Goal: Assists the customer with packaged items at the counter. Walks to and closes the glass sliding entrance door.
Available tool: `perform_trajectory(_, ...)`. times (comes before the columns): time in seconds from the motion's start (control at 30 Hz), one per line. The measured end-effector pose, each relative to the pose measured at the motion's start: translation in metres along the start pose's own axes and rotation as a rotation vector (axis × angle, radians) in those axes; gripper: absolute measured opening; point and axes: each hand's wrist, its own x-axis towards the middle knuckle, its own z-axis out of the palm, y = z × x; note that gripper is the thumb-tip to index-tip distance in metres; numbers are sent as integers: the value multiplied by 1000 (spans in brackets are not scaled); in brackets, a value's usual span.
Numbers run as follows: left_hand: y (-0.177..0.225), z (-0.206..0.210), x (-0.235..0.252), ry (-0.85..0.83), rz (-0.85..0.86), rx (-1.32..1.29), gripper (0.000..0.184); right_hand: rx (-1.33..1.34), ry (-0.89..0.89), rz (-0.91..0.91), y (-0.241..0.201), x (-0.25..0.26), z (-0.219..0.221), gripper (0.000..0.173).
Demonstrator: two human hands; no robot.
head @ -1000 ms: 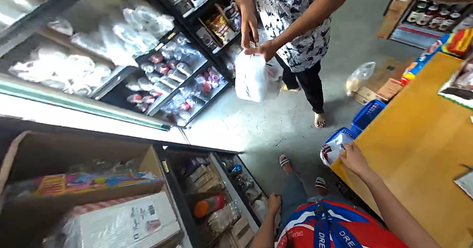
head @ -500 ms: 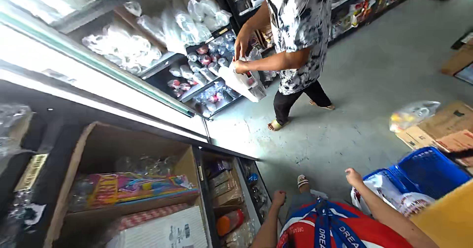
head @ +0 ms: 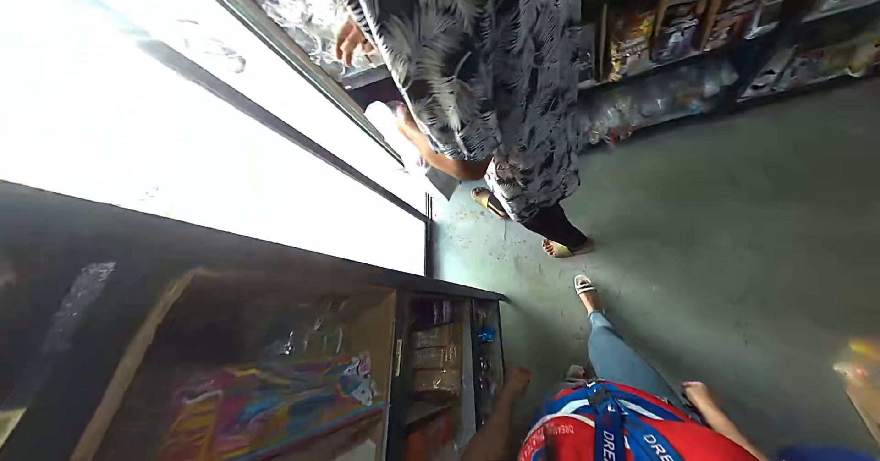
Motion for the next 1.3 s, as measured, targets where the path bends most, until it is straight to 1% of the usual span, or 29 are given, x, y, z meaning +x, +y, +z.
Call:
perform_trajectory(0.07,13,3,19,11,-15,-62,34,-26,-27,-62,-51,27,-23,32)
perform_trajectory(0.1,23,4,30,30,-30,-84,34,-40,-35,-89,-83,37,-39,33)
perform_trajectory(0.17,53,-3,43,41,-47,-128,33,5,-28,-132,-145,62,-69,36)
perform_trajectory(0.23,102,-22,48,43,-13,-189,34,1,-4,-194,-209,91,-99,37)
perform_trajectory(0.3,151,-45,45,76,54,-293,35,-112,-2,-263,-274,102,-126,36)
perform_trajectory(0.37,194,-65,36,125,145,-421,34,-240,1,-324,-333,108,-144,35)
perform_trajectory(0.4,211,-74,34,145,190,-469,33,-273,1,-350,-363,107,-149,35)
perform_trajectory(0.47,231,-88,35,171,242,-510,33,-295,-3,-397,-417,101,-147,36)
perform_trajectory(0.57,232,-95,42,155,199,-496,34,-274,-46,-448,-470,93,-123,37)
perform_trajectory(0.63,216,-93,53,141,127,-472,34,-298,-104,-451,-489,84,-99,38)
perform_trajectory(0.7,191,-94,59,121,27,-434,35,-364,-189,-433,-492,78,-70,38)
perform_trajectory(0.77,166,-100,60,99,-73,-416,36,-469,-270,-421,-486,76,-46,38)
perform_trajectory(0.83,148,-107,59,102,-151,-429,37,-586,-307,-434,-479,92,-36,37)
perform_trajectory(0.87,139,-112,63,118,-171,-453,36,-609,-293,-441,-481,103,-36,36)
perform_trajectory(0.93,128,-123,69,163,-183,-521,34,-573,-231,-422,-496,109,-45,35)
perform_trajectory(1.07,136,-149,77,236,-147,-639,33,-393,-161,-375,-528,107,-64,36)
perform_trajectory(1.17,155,-163,77,261,-110,-711,32,-437,-170,-361,-531,105,-62,36)
perform_trajectory(1.3,177,-163,75,238,-62,-750,31,-507,-239,-332,-522,92,-38,38)
